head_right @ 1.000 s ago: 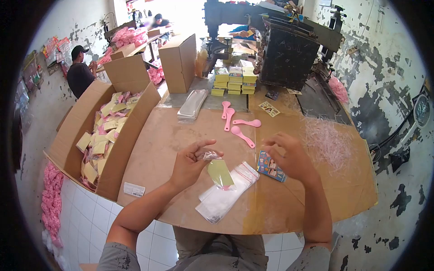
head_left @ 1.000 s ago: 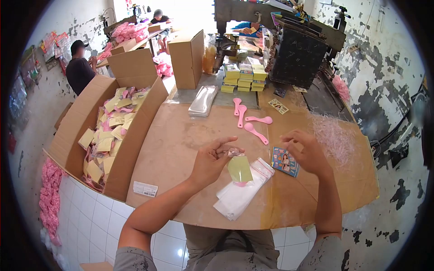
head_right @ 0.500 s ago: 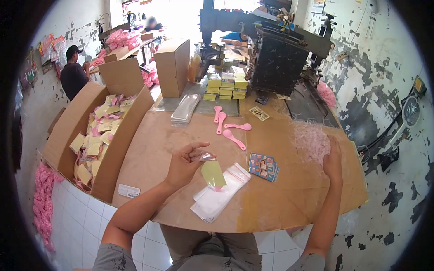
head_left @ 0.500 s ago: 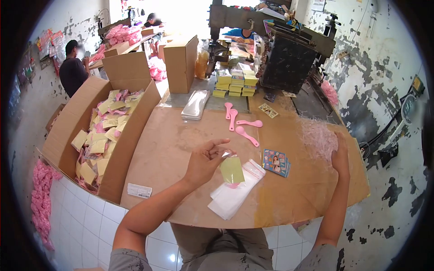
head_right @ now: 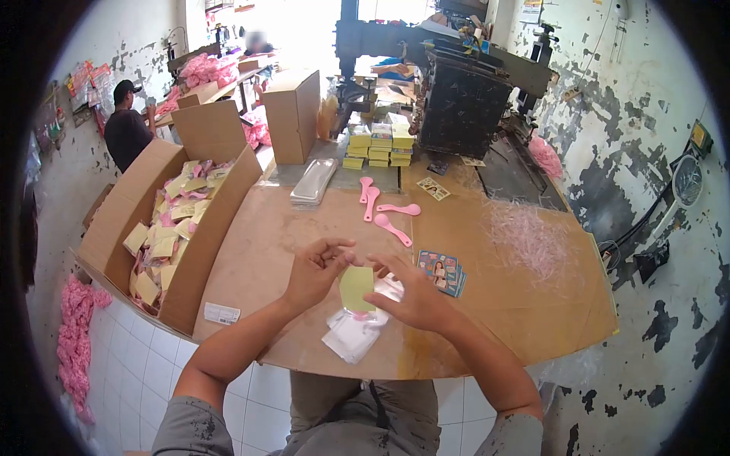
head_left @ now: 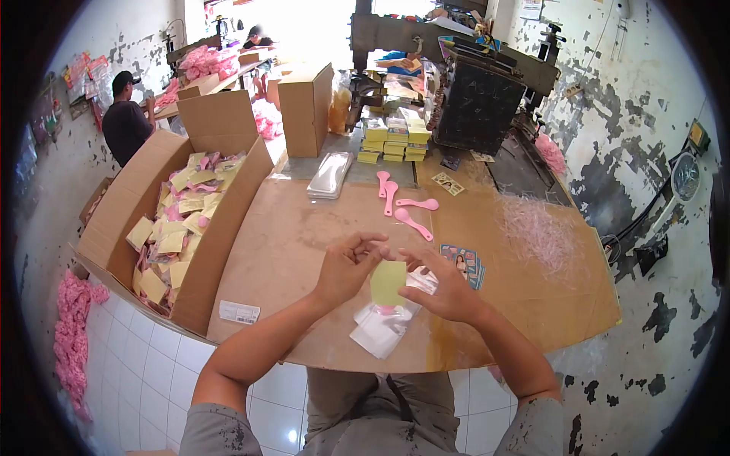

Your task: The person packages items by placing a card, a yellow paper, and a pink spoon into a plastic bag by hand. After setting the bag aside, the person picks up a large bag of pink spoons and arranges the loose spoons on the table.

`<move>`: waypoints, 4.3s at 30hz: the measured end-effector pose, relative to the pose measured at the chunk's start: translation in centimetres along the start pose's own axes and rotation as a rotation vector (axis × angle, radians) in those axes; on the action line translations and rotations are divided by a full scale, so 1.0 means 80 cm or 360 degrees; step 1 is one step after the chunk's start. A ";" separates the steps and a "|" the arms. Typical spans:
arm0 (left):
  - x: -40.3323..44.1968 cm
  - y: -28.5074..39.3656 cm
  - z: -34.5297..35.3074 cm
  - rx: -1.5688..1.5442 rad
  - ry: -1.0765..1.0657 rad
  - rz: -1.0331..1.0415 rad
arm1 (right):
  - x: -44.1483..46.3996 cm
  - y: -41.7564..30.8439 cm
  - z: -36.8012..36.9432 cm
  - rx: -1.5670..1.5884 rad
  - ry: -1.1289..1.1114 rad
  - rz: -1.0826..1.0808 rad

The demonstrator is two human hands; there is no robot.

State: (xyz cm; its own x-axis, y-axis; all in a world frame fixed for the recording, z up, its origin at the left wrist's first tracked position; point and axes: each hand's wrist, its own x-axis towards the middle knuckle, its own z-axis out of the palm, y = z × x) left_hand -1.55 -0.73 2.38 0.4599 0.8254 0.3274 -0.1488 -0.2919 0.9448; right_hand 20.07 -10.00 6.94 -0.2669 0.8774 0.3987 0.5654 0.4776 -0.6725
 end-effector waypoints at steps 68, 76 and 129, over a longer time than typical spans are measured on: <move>0.002 -0.012 0.028 -0.0390 -0.0094 -0.0350 | -0.008 0.115 -0.013 0.1134 -0.0272 0.0487; 0.019 0.015 -0.042 -0.0036 0.0162 -0.0533 | 0.002 0.092 -0.057 0.0511 -0.0020 0.0257; -0.001 -0.029 0.016 0.0323 -0.0246 -0.0115 | -0.025 0.120 -0.041 -0.0397 -0.0017 -0.0085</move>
State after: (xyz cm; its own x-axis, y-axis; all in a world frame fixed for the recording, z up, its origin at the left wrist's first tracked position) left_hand -0.12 -0.70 0.16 0.5933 0.7687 0.2390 0.0609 -0.3389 0.9388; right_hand 28.64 -7.33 1.71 -0.3089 0.8525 0.4218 0.7253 0.4980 -0.4753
